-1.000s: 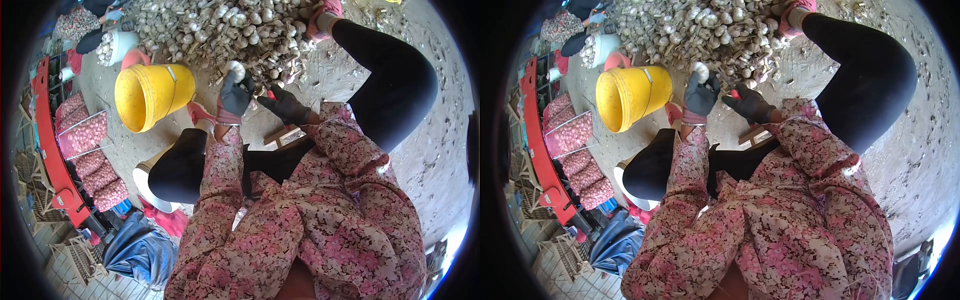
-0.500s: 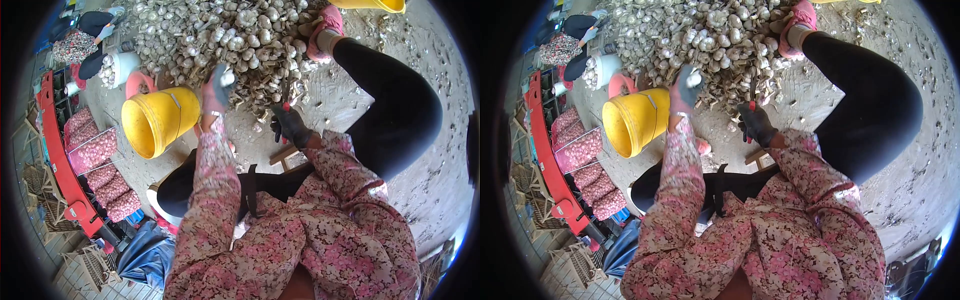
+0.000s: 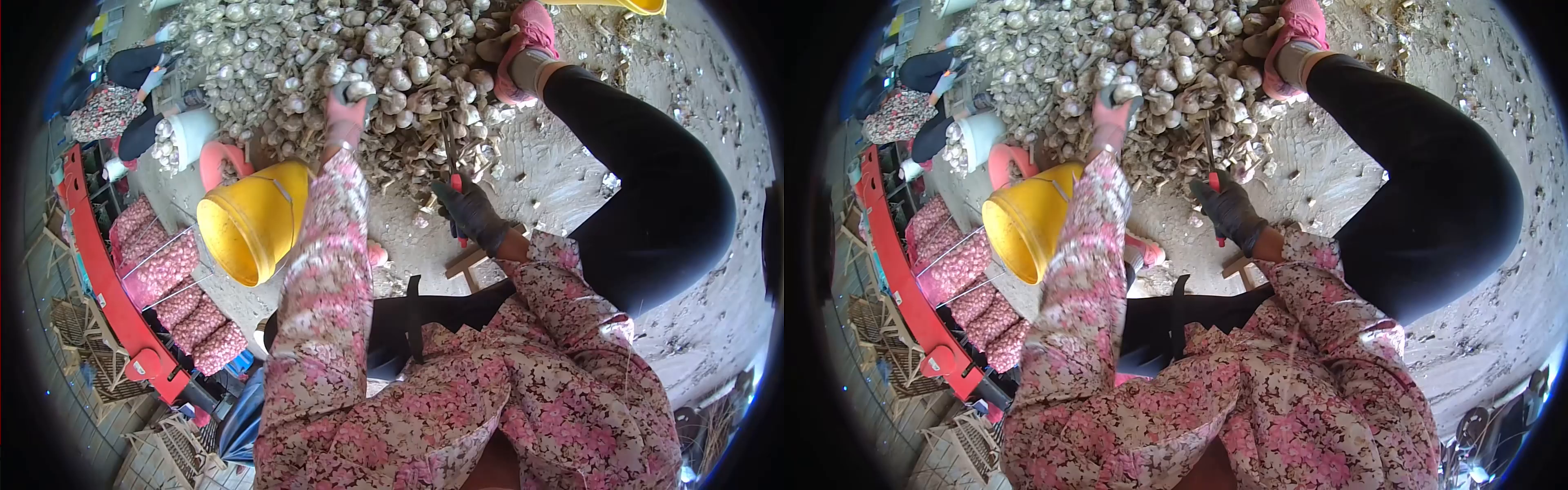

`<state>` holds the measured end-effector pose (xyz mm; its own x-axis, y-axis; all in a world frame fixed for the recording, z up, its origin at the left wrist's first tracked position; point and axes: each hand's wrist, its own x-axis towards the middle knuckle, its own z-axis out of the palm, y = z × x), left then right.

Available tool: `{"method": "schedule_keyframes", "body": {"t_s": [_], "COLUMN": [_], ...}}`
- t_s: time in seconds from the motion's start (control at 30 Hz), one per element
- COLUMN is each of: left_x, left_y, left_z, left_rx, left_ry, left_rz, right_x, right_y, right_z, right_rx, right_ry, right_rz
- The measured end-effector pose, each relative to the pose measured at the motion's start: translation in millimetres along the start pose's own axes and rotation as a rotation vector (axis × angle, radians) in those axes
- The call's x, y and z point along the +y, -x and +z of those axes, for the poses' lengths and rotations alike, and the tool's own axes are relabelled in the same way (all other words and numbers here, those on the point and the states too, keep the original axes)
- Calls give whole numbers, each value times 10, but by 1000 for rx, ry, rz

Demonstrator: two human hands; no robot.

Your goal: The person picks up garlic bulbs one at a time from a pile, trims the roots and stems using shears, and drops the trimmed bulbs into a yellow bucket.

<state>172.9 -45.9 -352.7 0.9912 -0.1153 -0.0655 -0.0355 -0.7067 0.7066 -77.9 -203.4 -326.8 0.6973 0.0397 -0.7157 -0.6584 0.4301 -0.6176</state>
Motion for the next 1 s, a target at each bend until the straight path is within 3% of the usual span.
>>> {"method": "schedule_keyframes", "body": {"t_s": [0.1, 0.17, 0.23, 0.3, 0.33, 0.37, 0.53, 0.57, 0.63, 0.67, 0.7, 0.77, 0.8, 0.87, 0.9, 0.97, 1.0], "left_x": [361, 541, 786, 476, 800, 700, 403, 375, 378, 401, 419, 322, 275, 140, 81, 1, -37], "left_y": [631, 1043, 1442, 1688, 1862, 1933, 2319, 2373, 2484, 2526, 2568, 2618, 2642, 2692, 2720, 2767, 2836], "left_z": [-394, -464, -537, -387, -405, -366, -148, -156, -195, -242, -288, -347, -343, -292, -258, -211, -205], "left_rx": [-167, -207, -188, -284, -205, -322, -67, -69, -56, -42, -26, -338, -325, -340, -310, -259, -140], "left_ry": [1053, 1449, 1397, 1452, 1434, 1508, 831, 858, 999, 1060, 1121, 1875, 1885, 1427, 1346, 1185, 812], "left_rz": [-514, -467, -567, -454, -491, -381, -120, -124, -179, -206, -232, -236, -236, -220, -247, -305, -24], "right_x": [-298, -289, -379, -407, -421, -444, -346, -350, -366, -449, -307, 10, 73, 19, -22, -184, 93], "right_y": [150, 166, 293, 416, 481, 564, 880, 929, 1010, 1056, 1015, 896, 866, 927, 957, 1023, 864], "right_z": [8, 38, 56, 63, 63, 67, 56, 80, 149, 204, 229, 262, 231, 246, 254, 309, 281], "right_rx": [-89, -99, -171, -184, -193, -204, -164, -167, -223, -257, -262, -339, -344, -189, -197, -274, -266], "right_ry": [249, 392, 461, 493, 520, 546, 593, 602, 440, 495, 509, 318, 329, 693, 700, 654, 555], "right_rz": [-45, -158, -231, -295, -354, -414, -495, -501, -204, 47, 49, -312, -305, -559, -549, -243, -462]}}
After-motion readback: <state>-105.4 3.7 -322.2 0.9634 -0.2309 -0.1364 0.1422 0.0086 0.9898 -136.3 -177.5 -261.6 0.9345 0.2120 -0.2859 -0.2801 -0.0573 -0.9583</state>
